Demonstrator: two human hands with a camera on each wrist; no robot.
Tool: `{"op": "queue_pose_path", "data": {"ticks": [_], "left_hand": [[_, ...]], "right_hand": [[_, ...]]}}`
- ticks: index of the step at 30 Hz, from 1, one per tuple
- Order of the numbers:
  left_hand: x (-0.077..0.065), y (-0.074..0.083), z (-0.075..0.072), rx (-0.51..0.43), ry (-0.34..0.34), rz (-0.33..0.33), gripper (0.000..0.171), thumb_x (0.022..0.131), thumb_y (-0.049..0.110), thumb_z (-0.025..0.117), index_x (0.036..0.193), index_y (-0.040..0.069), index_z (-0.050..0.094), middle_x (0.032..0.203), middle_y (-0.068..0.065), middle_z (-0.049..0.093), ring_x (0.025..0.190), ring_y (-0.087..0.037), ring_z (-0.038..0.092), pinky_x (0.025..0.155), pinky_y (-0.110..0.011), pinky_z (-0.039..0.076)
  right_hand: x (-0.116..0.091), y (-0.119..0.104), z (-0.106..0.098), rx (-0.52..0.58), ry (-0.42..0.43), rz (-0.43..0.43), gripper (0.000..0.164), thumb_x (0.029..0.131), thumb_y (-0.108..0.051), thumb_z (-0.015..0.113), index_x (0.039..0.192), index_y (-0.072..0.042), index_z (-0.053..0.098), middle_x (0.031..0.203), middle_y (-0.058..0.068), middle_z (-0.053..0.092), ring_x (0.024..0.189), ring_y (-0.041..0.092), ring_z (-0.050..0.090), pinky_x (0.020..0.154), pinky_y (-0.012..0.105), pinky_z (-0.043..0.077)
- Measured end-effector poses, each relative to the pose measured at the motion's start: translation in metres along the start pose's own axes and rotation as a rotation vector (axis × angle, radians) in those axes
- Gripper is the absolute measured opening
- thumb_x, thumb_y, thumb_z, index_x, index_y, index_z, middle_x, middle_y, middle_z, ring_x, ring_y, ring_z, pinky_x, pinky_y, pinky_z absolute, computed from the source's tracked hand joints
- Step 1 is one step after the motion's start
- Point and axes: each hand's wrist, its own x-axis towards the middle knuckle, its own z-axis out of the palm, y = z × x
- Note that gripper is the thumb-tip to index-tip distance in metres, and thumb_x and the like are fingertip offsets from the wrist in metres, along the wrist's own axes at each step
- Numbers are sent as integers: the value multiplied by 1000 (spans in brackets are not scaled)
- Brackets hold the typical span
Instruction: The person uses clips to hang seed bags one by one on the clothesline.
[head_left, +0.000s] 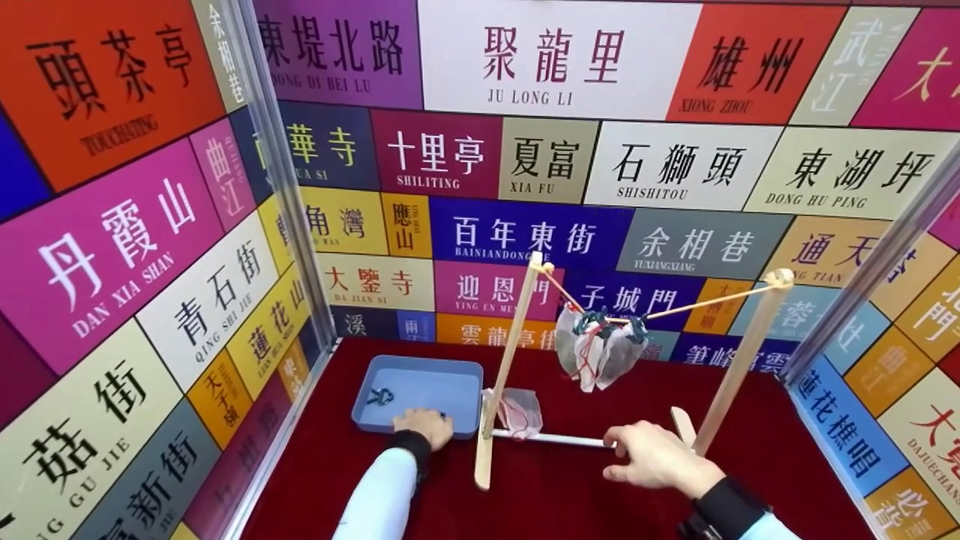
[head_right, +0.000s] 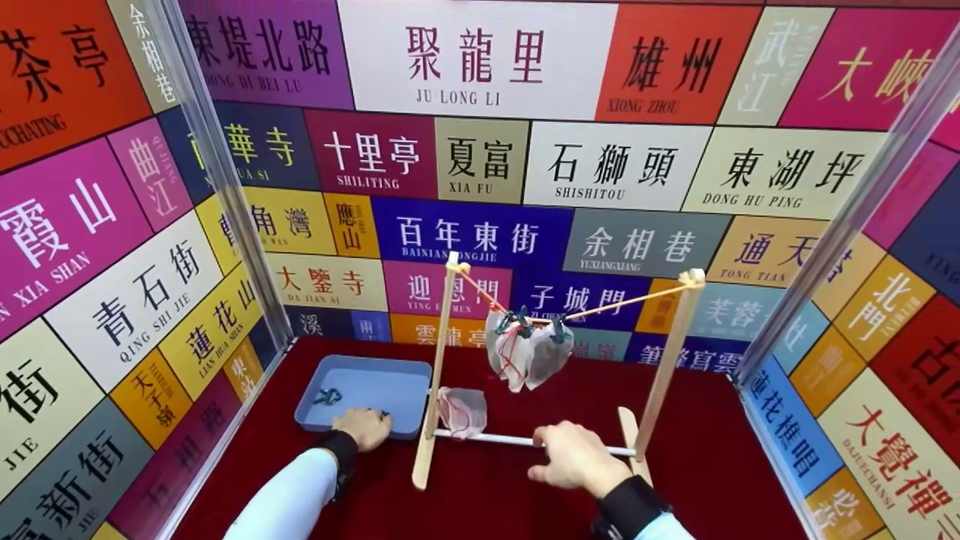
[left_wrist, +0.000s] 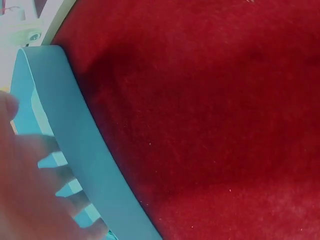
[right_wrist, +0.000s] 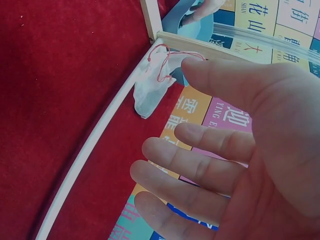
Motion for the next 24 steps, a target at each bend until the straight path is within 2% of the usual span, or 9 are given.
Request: {"op": "queue_pose_path", "data": {"ticks": [2, 6, 9, 12, 14, 16, 19, 22, 24], "left_hand": [[1, -1, -3, 7, 27, -29, 49, 110, 37, 53, 132, 2, 79, 146, -27, 73, 137, -52, 66, 114, -75, 48], [1, -5, -10, 2, 85, -63, 31, 104, 27, 66, 113, 3, 84, 129, -24, 81, 121, -49, 76, 103, -71, 58], [5, -11, -9, -6, 123, -69, 24, 98, 23, 74, 109, 3, 83, 124, -24, 82, 115, -48, 79, 97, -69, 62], [8, -15, -8, -4, 157, -67, 24, 93, 20, 78, 108, 2, 82, 121, -25, 82, 110, -48, 80, 91, -70, 64], [9, -15, -8, -5, 173, -59, 24, 91, 19, 80, 108, 1, 81, 120, -26, 82, 108, -48, 80, 89, -71, 63], [9, -13, -10, -13, 178, -52, 24, 90, 18, 81, 107, 1, 81, 119, -26, 82, 108, -48, 80, 89, -72, 63], [10, -10, -12, -33, 174, -56, 24, 87, 18, 84, 104, 2, 80, 116, -25, 83, 106, -46, 81, 88, -69, 65], [10, -7, -12, -59, 170, -67, 25, 85, 19, 86, 103, 2, 80, 114, -24, 83, 104, -45, 81, 87, -65, 67], [10, -4, -10, -85, 175, -54, 29, 88, 18, 85, 111, 1, 79, 115, -25, 83, 106, -46, 80, 88, -65, 67]], "right_hand": [[-1, 0, 0, 9, -9, -9, 44, 88, -42, 93, 119, -14, 79, 97, -4, 81, 93, 26, 77, 81, 48, 60], [-3, 0, 2, 27, -31, -2, 39, 89, -42, 93, 116, -18, 79, 94, -8, 79, 93, 25, 75, 100, 62, 54], [-6, 2, 5, 37, -32, 7, 36, 87, -41, 94, 112, -19, 80, 91, -9, 78, 93, 25, 74, 115, 80, 36], [-8, 4, 6, 20, -4, -15, 35, 86, -40, 95, 110, -19, 80, 89, -8, 79, 92, 24, 74, 116, 83, 32], [-9, 5, 6, 3, 13, -34, 34, 86, -40, 95, 109, -19, 80, 88, -9, 79, 90, 21, 74, 114, 73, 43], [-8, 6, 5, -10, 19, -48, 34, 86, -39, 94, 109, -18, 80, 88, -8, 79, 88, 19, 74, 101, 60, 54], [-7, 7, 2, -7, -1, -47, 34, 88, -39, 93, 110, -18, 80, 89, -7, 79, 87, 18, 74, 84, 47, 58], [-6, 8, 0, 12, -20, -45, 34, 89, -40, 93, 111, -17, 80, 91, -4, 80, 88, 19, 73, 82, 45, 57], [-6, 8, -1, 29, -32, -48, 34, 90, -39, 92, 112, -16, 80, 91, -3, 79, 86, 19, 72, 77, 40, 57]]}}
